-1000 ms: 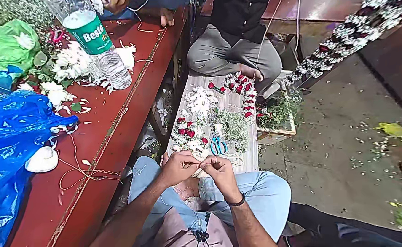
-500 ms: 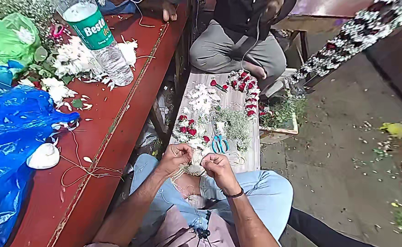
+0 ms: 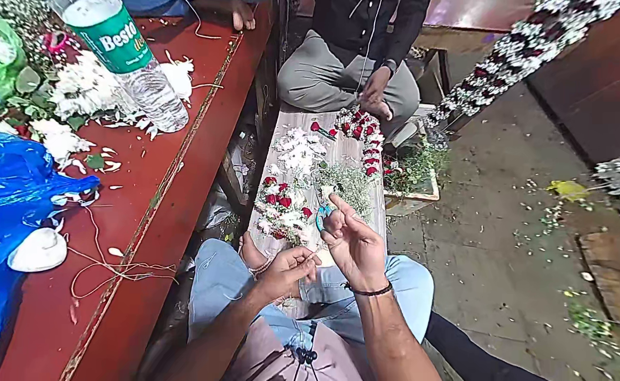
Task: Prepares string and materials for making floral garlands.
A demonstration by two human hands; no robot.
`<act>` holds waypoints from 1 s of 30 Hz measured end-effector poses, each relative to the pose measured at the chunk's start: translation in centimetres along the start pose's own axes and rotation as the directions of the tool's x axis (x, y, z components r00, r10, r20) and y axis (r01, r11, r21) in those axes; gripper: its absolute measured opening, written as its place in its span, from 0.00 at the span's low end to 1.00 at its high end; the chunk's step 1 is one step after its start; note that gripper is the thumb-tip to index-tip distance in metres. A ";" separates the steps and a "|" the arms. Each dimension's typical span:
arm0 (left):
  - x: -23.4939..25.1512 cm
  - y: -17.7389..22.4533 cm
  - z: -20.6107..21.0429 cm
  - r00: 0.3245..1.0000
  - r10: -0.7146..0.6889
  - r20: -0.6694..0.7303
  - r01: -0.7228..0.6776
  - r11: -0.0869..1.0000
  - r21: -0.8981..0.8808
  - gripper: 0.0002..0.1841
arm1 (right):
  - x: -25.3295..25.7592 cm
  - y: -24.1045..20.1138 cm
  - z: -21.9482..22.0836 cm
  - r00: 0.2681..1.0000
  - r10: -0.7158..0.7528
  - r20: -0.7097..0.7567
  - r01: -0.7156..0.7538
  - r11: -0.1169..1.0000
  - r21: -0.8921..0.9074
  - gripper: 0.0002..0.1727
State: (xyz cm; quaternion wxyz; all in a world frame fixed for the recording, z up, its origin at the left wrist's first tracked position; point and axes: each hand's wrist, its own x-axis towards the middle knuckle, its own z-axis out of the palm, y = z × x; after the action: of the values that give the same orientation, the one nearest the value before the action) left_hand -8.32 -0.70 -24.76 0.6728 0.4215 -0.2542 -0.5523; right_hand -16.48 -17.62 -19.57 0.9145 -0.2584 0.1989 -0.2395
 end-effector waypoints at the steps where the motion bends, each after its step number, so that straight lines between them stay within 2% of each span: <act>1: -0.1 0.9 0.1 0.999 -0.010 -0.031 0.011 0.999 0.043 0.10 | 0.2 0.0 -0.7 0.999 -0.009 -0.033 0.010 0.999 0.035 0.25; 5: -0.5 4.2 -0.9 0.998 -0.039 -0.058 0.054 0.959 0.280 0.12 | -0.1 1.0 -2.4 0.993 -0.015 -0.114 0.038 0.978 0.204 0.24; 8: -0.4 5.4 -1.4 0.994 -0.053 -0.093 0.085 0.916 0.392 0.16 | -0.8 2.0 -2.0 0.989 -0.013 -0.144 0.049 0.968 0.246 0.24; 11: -0.4 5.8 -1.8 0.991 -0.051 -0.121 0.094 0.918 0.386 0.17 | -1.2 2.0 -1.3 0.989 -0.047 -0.137 0.085 0.954 0.289 0.21; 15: -0.9 5.7 -1.4 0.992 0.046 -0.116 -0.002 0.935 0.356 0.15 | -1.6 1.4 -0.3 0.988 -0.120 -0.098 0.143 0.952 0.271 0.20; 18: -0.8 6.2 -1.1 0.991 0.049 -0.122 -0.009 0.951 0.308 0.16 | -1.6 1.7 -0.7 0.982 -0.152 -0.111 0.177 0.945 0.273 0.17; 23: -0.7 6.4 -1.4 0.991 0.023 -0.131 0.009 0.971 0.237 0.16 | -1.9 2.6 -1.4 0.979 -0.152 -0.138 0.188 0.932 0.310 0.15; 30: -0.3 6.0 -1.3 0.974 0.067 -0.216 0.001 0.954 0.301 0.14 | -1.9 3.5 -1.0 0.990 -0.106 -0.090 0.129 0.944 0.304 0.14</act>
State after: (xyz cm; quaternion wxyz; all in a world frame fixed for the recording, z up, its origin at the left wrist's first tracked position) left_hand -4.20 0.16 -20.29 0.6349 0.5735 -0.2644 -0.4451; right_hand -17.36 -14.30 -21.90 0.9199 -0.1145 0.1761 -0.3311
